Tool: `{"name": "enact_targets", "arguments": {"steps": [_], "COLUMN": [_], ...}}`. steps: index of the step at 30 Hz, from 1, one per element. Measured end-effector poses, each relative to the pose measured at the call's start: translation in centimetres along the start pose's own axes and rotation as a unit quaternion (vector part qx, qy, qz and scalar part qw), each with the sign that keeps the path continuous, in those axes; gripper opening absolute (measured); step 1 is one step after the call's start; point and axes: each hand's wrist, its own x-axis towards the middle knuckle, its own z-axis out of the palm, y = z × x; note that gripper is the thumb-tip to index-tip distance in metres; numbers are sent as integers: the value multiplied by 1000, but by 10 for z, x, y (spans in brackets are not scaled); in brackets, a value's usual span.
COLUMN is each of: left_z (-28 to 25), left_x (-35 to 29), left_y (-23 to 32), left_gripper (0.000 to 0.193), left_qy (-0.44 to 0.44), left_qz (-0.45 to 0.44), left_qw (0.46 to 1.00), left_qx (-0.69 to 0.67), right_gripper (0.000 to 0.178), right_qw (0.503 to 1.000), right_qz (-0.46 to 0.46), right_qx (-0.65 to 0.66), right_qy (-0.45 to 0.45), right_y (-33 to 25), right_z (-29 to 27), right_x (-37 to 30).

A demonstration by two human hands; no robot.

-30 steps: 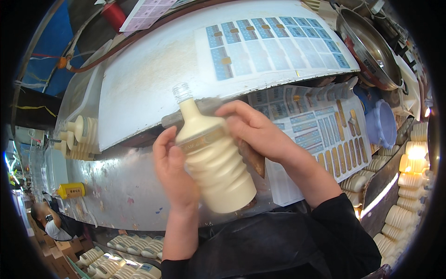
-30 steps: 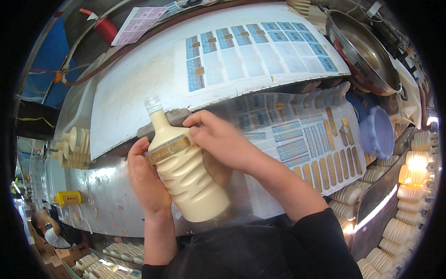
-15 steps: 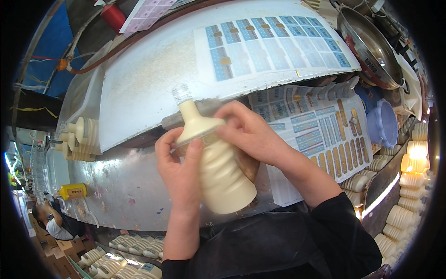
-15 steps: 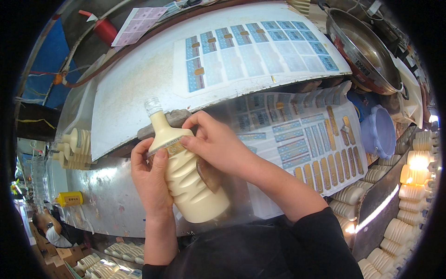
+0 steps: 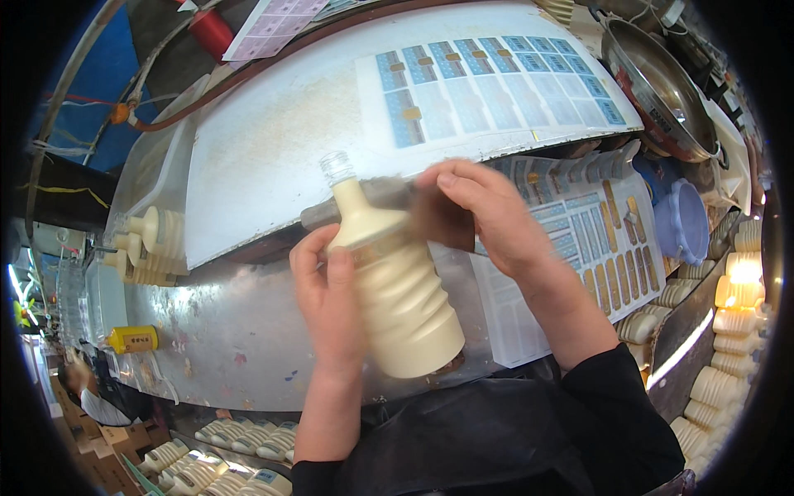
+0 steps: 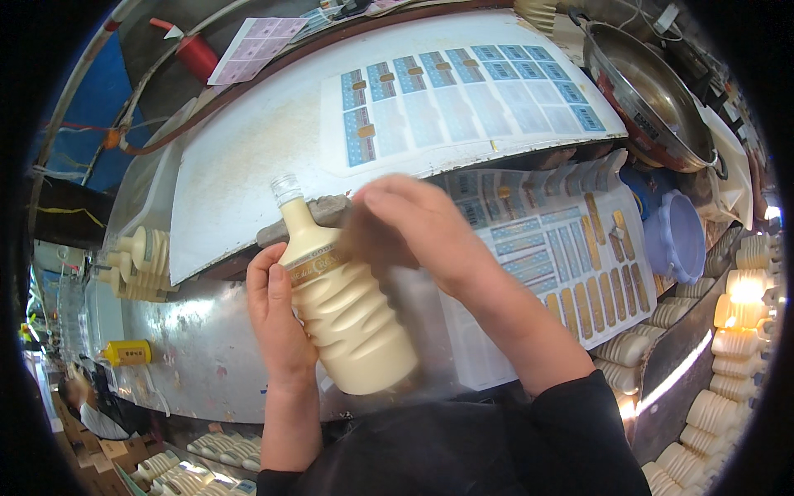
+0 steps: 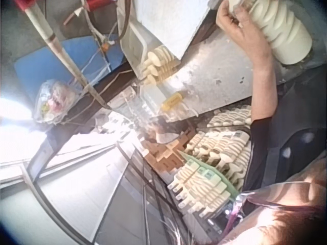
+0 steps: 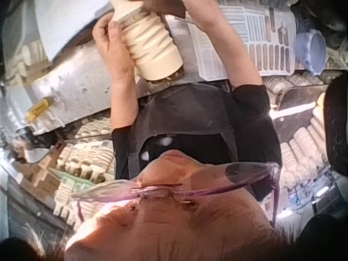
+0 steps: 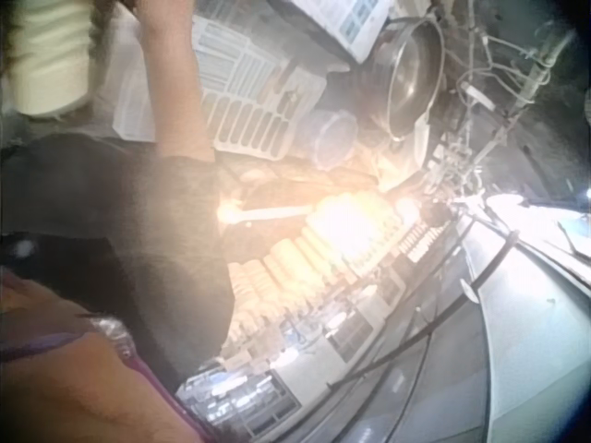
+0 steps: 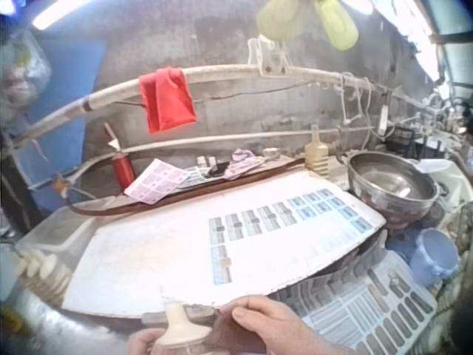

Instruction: The person applies adhesive labels to cream-colored plastic bottles. They pick up a bottle, align and smooth a label around its body, then place the labeled bottle aside and repeat the process with additional bottles.

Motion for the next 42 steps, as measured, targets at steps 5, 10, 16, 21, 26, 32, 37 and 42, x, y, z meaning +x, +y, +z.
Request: {"name": "enact_targets", "arguments": {"steps": [5, 10, 16, 21, 26, 32, 37, 42], "left_z": [-8, -5, -5, -19, -8, -13, -16, -21], "left_x": [7, 3, 5, 6, 6, 11, 13, 16], "left_y": [-11, -2, -3, -21, -12, -19, -24, -25], "left_gripper": [27, 32, 30, 36, 52, 30, 27, 27], "left_qy": [-17, -9, -9, -2, -48, -69, -81, -88], "left_qz": [79, 19, -11, -27, -89, -50, -61, -88], "left_qw": [988, 999, 1000, 997, 968, 992, 982, 977], "left_qx": [131, 42, 17, -69, -228, -93, -159, -175], "right_gripper": [30, 32, 32, 23, 33, 34, 34, 36], "right_qw": [961, 928, 904, 989, 986, 994, 995, 994], "right_qz": [-154, -188, -192, -56, 16, 60, 61, 62], "right_qx": [-227, -307, -341, -87, -164, -94, -84, -90], "right_qy": [24, 92, 172, 110, 7, -16, -8, 0], "right_y": [-17, 13, 41, 16, 20, 31, 31, 26], "right_z": [47, 44, 15, -2, 18, 23, 26, 28], "right_x": [-20, -30, -20, -14, -11, -9, -10, -13]}}
